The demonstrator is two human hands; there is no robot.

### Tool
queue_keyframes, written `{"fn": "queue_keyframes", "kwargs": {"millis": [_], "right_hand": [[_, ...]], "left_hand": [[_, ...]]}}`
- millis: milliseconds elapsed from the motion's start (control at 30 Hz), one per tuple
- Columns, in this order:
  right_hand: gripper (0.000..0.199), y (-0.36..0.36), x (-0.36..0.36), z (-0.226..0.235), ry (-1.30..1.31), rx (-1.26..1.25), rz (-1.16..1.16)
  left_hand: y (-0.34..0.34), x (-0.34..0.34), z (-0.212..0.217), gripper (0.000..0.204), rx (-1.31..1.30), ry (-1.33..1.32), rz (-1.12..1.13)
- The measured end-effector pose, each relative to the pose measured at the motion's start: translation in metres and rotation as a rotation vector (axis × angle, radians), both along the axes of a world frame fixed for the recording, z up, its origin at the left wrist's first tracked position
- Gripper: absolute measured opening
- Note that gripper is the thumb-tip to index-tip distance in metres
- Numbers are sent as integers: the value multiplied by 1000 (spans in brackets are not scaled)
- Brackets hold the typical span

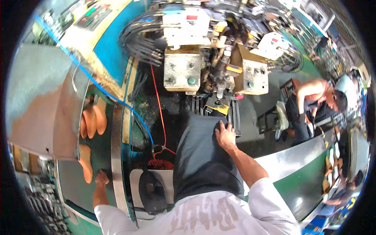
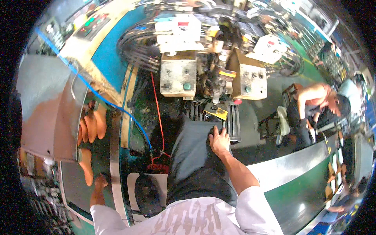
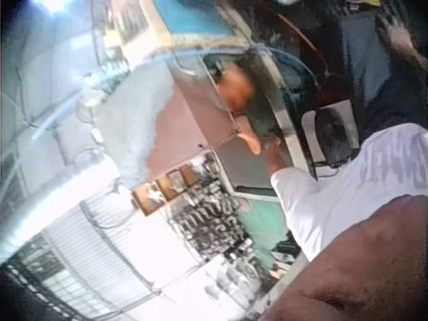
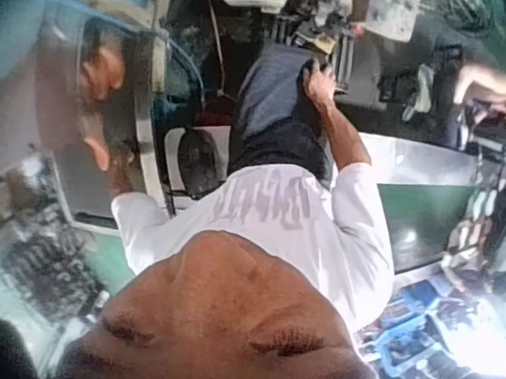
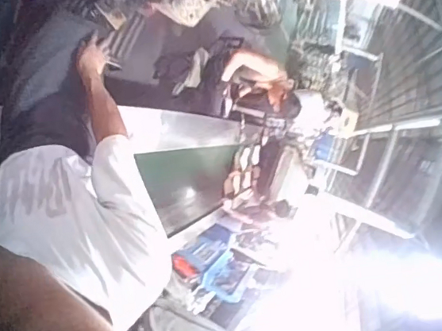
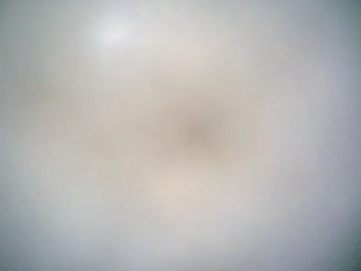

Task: The person processes shoe uppers on a factory production line. They pick up brown leather shoe uppers from a conveyor belt, place them into a machine to press the sole area, and then return them to the belt. The task is performed repeatedly in a rhythmic cycle.

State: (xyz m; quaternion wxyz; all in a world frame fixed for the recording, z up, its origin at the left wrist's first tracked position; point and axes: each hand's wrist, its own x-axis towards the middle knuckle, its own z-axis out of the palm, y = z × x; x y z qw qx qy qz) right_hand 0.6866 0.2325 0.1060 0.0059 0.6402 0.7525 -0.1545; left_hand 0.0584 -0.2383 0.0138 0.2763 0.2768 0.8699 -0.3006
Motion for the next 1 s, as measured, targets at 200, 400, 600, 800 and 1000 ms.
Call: {"fn": "queue_keyframes", "kwargs": {"millis": [200,400,600,800,1000], "right_hand": [[66,1,-22,-10,123,-11,37],[71,19,12,-18,155,-51,-65],[87,7,31,9,90,-232,-207],[86,-7,59,21,279,-201,-339],[85,-7,51,12,168,-158,-326]], "left_hand": [[99,35,58,26,623,164,-294],[391,170,221,38,1295,40,-887],[626,150,274,62,1649,98,-819],[731,88,250,58,1515,133,-566],[722,122,228,39,1507,236,-519]]}}
